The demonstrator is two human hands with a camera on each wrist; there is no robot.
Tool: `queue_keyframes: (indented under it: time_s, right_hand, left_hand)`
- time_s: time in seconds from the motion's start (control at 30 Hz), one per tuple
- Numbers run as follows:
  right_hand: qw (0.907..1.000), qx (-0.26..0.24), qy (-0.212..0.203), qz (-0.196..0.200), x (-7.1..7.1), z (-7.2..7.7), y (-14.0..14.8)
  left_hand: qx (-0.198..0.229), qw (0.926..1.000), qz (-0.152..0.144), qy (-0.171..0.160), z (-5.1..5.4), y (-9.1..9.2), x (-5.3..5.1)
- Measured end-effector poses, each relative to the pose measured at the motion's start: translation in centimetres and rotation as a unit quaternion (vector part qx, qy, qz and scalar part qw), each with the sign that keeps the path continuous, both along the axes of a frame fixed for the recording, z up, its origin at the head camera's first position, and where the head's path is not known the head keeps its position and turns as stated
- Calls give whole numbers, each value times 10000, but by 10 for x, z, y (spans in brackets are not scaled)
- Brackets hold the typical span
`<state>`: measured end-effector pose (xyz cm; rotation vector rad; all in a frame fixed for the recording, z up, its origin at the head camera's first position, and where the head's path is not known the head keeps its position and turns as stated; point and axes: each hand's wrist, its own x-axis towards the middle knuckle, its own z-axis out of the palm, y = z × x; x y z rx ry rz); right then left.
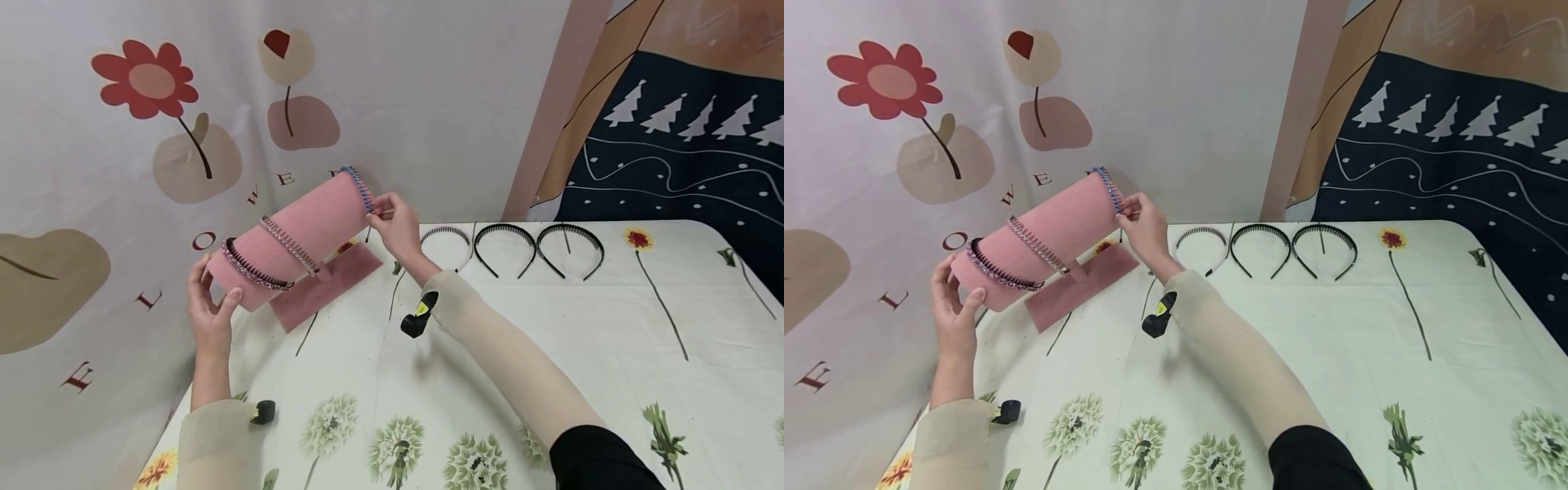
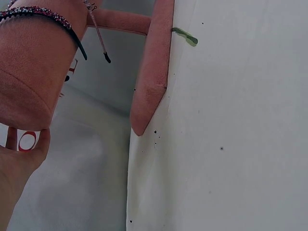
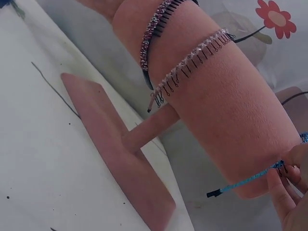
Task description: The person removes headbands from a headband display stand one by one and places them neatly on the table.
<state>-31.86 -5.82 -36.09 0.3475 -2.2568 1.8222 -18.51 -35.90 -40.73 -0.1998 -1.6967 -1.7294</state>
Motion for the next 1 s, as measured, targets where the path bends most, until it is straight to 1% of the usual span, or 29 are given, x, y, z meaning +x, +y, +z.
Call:
queue_keyframes:
  time_s: [0.2, 0.4, 0.6, 0.8, 1.0]
  right_hand:
    - [9998, 18, -72, -203, -7, -7, 8]
    - [9995, 42, -67, -314, -9, -10, 17]
    - [9992, 129, -116, -357, -8, -12, 28]
    - [9991, 51, -210, -372, -6, -15, 40]
    - [9989, 134, -226, -383, -2, -15, 52]
  left_hand:
    - [14, 10000, 10, 6, -1, -1, -1]
    - [16, 10000, -48, 85, -2, -1, -3]
    - [23, 9999, -64, 98, -2, -1, -3]
    - [17, 9999, -79, 148, -1, 0, -3]
    - [-32, 9999, -52, 111, -1, -1, -3]
